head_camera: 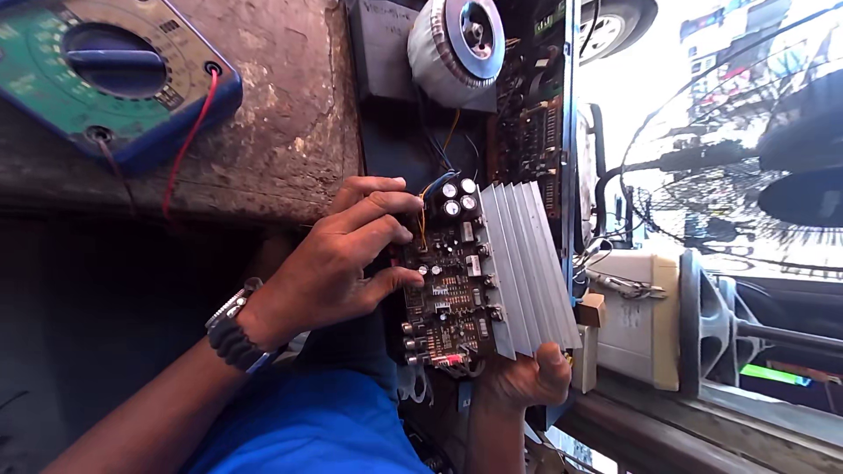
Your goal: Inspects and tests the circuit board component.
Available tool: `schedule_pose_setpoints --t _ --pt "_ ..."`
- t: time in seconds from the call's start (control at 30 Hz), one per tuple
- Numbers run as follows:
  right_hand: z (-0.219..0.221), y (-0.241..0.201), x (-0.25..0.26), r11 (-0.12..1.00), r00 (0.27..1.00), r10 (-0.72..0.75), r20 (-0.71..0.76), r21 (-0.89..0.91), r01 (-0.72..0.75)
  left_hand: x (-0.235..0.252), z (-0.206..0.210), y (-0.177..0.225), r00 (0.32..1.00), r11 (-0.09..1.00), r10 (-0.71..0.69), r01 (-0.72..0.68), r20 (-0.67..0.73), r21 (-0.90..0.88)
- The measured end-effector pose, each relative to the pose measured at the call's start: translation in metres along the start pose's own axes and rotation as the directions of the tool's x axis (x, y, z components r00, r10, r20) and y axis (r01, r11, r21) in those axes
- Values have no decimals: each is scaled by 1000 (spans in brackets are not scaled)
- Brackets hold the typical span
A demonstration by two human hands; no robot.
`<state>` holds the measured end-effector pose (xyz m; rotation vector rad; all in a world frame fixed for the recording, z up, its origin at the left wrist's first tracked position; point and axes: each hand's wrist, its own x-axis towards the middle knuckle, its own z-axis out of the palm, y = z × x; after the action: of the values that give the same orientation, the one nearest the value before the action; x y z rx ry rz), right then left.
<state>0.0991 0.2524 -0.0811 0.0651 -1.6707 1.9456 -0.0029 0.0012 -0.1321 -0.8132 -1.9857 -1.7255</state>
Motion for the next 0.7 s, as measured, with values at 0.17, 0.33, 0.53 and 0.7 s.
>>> schedule_pose_setpoints --t 0.17,0.33,0.53,0.7 --pt "0 1 1 1000 1000 5 -12 10 -5 0 0 0 1000 1000 2 -2 2 1" --pt "0 0 1 1000 1000 23 -12 12 -22 0 -1 -1 1000 1000 0 0 8 7" --pt "1 0 2 1000 999 20 -34 22 -19 1 -1 0 1000 1000 0 -1 12 7" --pt "6 -1 4 999 998 27 -52 30 -26 2 -1 1 1000 1000 -4 3 12 19"
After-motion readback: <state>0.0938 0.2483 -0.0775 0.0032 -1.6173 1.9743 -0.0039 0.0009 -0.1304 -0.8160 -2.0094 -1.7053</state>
